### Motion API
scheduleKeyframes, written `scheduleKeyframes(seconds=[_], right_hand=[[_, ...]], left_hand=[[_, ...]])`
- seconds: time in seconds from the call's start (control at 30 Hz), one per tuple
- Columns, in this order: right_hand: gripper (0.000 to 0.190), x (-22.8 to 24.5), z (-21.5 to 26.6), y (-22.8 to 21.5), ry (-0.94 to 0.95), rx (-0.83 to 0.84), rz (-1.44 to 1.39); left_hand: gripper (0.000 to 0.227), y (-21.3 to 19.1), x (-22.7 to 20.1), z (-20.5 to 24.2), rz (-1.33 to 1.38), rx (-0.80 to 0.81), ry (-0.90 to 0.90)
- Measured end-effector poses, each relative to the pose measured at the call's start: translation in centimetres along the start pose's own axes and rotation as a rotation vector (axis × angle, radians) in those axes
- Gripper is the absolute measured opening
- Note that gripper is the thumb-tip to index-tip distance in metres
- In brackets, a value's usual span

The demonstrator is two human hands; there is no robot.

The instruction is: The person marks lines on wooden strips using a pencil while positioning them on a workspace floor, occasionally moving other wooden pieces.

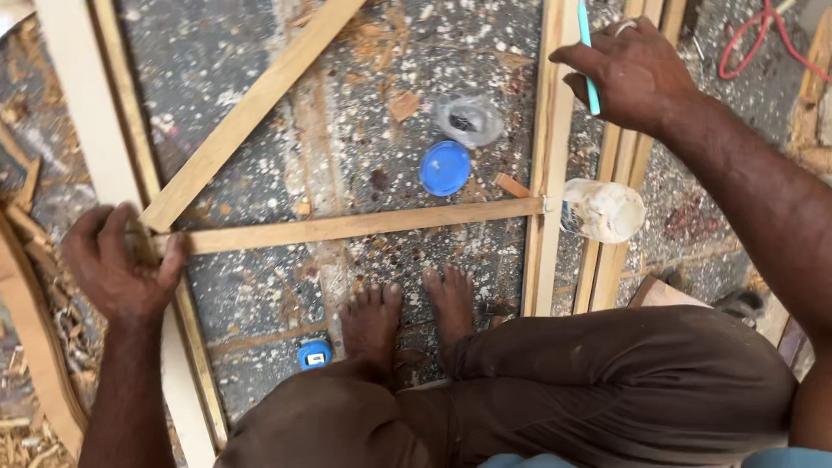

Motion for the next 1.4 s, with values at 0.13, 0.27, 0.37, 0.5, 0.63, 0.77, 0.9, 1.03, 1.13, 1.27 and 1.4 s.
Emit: scheduleKeyframes(seconds=[0.13,0.27,0.37,0.5,0.63,0.77,0.9,1.03,1.13,1.27,1.4], right_hand=[[0.037,-0.8,5.6,3.4,0.068,-0.108,-0.123],[0.034,-0.1,7.0,7.1,0.168,-0.071,-0.344],[0.035,1.1,7.4,8.4,0.176,-0.041,-0.398],[0.028,0.9,6.1,5.8,0.104,-0.214,-0.433],[0.035,3.6,3.3,0.6,0.024,-0.224,-0.291],[0.036,7.4,-0.2,-4.6,-0.174,-0.316,-0.183],[0.037,11.9,-5.0,-7.5,-0.230,-0.172,-0.086],[0.039,18.3,-9.0,-9.8,-0.234,-0.180,-0.265],[0.049,25.1,-12.2,-10.4,-0.213,-0.216,-0.685],[0.049,33.7,-16.7,-9.8,-0.191,-0.285,-1.257],[0.044,38.5,-17.7,-10.0,-0.228,-0.435,-1.353]], left_hand=[[0.060,0.4,-3.0,-3.0,-0.296,0.114,-0.041],[0.070,3.0,-6.7,-5.9,-0.473,0.268,0.000],[0.068,4.9,-7.9,-10.0,-0.284,0.293,-0.087],[0.051,5.7,-10.9,-11.7,-0.283,0.317,-0.010],[0.047,4.0,-11.6,-7.6,-0.237,0.398,-0.180],[0.044,2.9,-12.8,0.7,-0.038,0.300,-0.288],[0.044,1.4,-13.0,10.0,-0.034,0.237,-0.462],[0.042,0.9,-13.2,14.4,0.026,0.065,-0.593],[0.045,0.5,-13.5,16.4,0.035,-0.213,-0.506],[0.044,0.0,-11.7,19.1,-0.084,-0.298,-0.532],[0.049,-2.1,-10.7,21.6,-0.159,-0.313,-0.603]])
Point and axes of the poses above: each hand's wrist, its own z-axis away from the middle knuckle, its own y-axis out of the palm, x = y × z, the point moved 5 cm from there along -z, towards the middle knuckle, and after that the axes turned 7 degrees about z, right-handed, at the moved point
